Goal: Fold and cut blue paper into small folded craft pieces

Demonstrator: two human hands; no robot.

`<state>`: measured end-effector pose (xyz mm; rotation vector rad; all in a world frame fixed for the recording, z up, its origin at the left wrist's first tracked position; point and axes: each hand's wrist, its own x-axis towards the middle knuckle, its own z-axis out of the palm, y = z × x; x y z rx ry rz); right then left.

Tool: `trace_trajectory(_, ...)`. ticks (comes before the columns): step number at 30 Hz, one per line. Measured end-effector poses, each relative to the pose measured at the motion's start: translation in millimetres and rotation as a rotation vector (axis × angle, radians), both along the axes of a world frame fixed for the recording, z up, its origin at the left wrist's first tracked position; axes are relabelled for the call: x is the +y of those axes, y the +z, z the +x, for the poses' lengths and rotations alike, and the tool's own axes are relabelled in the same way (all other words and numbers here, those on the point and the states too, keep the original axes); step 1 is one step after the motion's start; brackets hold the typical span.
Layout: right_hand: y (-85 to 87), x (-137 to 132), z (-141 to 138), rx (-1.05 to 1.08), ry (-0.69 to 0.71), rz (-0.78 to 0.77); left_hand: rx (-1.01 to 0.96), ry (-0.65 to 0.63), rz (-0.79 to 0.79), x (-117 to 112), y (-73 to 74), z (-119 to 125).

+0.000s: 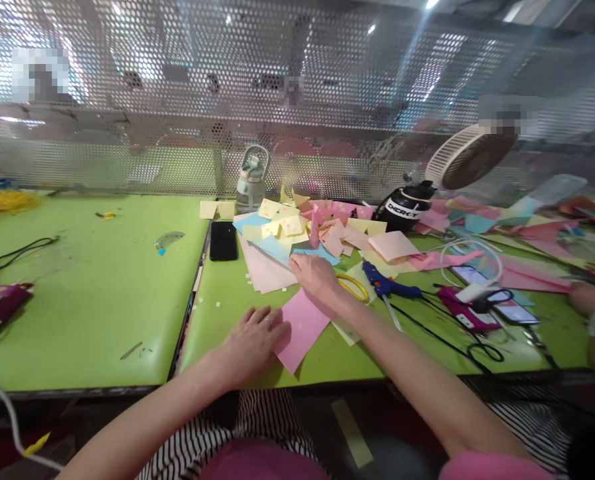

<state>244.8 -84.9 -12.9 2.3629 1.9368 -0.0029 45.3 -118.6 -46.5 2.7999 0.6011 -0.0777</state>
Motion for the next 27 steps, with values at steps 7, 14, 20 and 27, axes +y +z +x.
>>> trace_trajectory(7, 5.6, -0.3, 10.0, 0.072, -0.017, 0.069, -0.008, -0.024, -0.043, 5.6, -1.0, -0.3)
trace_trajectory(14, 9.8, 2.2, 17.7, 0.141, -0.035, 0.110, -0.035, -0.050, -0.077, 9.8, 5.0, -3.9)
trace_trajectory(20, 4.9, 5.7, 19.9, 0.149, -0.100, 0.185, -0.023, -0.019, -0.147, 11.6, 7.9, -8.1)
trace_trajectory(27, -0.6, 4.9, 32.3, 0.131, -0.181, 0.310, -0.195, 0.313, -0.597, 46.4, 24.9, -22.0)
